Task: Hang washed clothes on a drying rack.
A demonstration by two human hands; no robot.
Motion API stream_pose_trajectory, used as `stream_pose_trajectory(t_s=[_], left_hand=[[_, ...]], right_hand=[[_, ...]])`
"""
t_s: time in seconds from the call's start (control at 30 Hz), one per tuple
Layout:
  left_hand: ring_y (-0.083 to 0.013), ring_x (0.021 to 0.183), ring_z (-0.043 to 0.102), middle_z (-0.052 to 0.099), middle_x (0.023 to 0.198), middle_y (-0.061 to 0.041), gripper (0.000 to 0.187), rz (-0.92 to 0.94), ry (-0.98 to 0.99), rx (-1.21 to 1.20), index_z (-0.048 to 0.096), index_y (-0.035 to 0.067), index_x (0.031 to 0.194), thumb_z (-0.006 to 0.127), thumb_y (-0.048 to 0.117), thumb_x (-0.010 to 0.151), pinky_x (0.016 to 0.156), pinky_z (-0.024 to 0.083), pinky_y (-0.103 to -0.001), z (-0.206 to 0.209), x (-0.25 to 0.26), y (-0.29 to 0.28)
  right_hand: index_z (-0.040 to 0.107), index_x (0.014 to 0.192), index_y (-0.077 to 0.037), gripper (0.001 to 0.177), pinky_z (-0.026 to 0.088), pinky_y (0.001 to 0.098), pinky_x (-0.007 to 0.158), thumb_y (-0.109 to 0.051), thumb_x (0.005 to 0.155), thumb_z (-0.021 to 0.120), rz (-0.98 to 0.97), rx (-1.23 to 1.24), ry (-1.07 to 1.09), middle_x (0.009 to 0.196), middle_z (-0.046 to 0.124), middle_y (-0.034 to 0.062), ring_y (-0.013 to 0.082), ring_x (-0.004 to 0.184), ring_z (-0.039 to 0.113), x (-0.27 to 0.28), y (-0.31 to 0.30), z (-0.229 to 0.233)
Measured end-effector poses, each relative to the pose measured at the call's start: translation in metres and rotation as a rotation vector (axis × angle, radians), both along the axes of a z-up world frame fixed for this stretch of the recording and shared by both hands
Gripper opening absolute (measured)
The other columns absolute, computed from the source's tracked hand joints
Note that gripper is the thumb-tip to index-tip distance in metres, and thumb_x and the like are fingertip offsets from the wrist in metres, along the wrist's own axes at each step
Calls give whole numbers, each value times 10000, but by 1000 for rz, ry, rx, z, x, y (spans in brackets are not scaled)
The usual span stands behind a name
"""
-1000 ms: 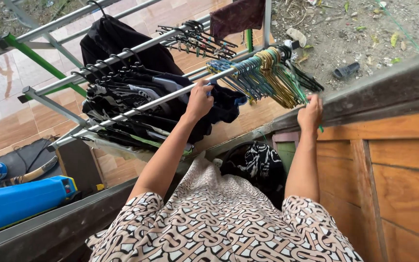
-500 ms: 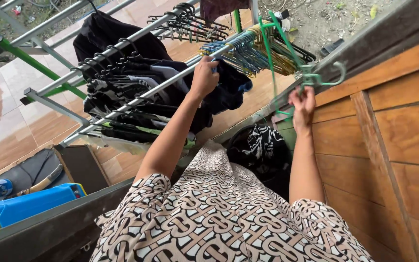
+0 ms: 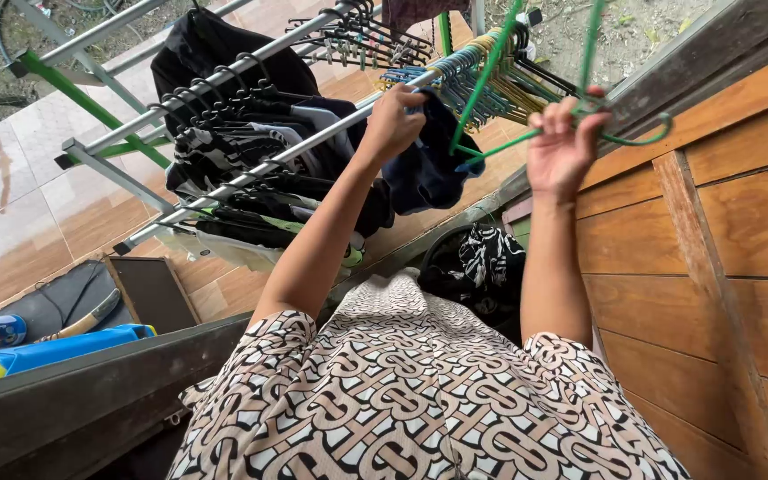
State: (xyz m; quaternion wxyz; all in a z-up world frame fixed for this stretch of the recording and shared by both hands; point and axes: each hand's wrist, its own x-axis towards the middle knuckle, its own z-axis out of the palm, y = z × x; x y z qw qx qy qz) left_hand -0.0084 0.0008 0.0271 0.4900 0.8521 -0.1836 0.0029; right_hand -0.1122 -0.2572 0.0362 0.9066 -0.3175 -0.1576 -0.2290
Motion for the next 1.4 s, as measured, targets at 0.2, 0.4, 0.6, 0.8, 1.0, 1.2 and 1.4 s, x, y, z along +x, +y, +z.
stream_pose_trajectory(t_s=[0.2,0.4,0.6,0.8,1.0,1.2,1.4], left_hand=[[-216,851,663,654,1078,-164,350,-86,88,-306,760,-27,1128,598,68,833,702,565,-340,42,-1,13],[-92,661,638,688,822,-78,203,-8,96,-609,810,-19,959,630,49,894,606,572,-248,61,22,43],[-210,780,681,697,711,-146,113,242,-247,-234,772,-67,815,700,19,826,699,560,-345,56,36,54],[-295,839,683,700,847,-183,126,51,-506,32,754,-24,733,630,-34,754,798,571,-429,25,16,-6],[-413,843,639,647,879,-256,136,-24,-446,121,669,-80,803,700,43,852,791,541,-489,-7,27,-32],[-349,983,703,735,971,-130,165,-205,-519,-50,777,100,938,698,29,812,912,577,-459,-13,29,-18],[-452,1060,603,631,1162,-282,792,-295,-549,-61,595,-105,1361,882,217,697,880,492,-478,11,-3,10]], right_hand=[[595,1320,-77,393,491,292,822,-365,1056,626,53,-98,63,868,575,-2,97,761,530,7,35,-26],[694,1248,-6,245,489,247,713,-166,1088,601,-240,-793,99,907,640,9,97,790,590,-27,46,-8],[756,1191,-60,201,532,282,550,-31,1061,606,-282,-1222,160,859,732,75,111,643,647,-29,35,25],[796,1089,-50,123,551,340,622,-118,1017,724,-327,-1792,35,935,765,140,227,699,687,-18,36,57],[802,1156,-77,200,589,302,695,-209,1023,733,-192,-1665,-57,1011,775,110,156,829,735,18,-6,41],[788,1136,-60,232,516,258,540,-201,990,674,-120,-1687,310,746,720,24,79,600,647,8,-10,73],[775,1143,-26,274,502,247,611,-266,1072,665,-49,-1344,373,742,678,27,81,665,612,-8,-22,75]])
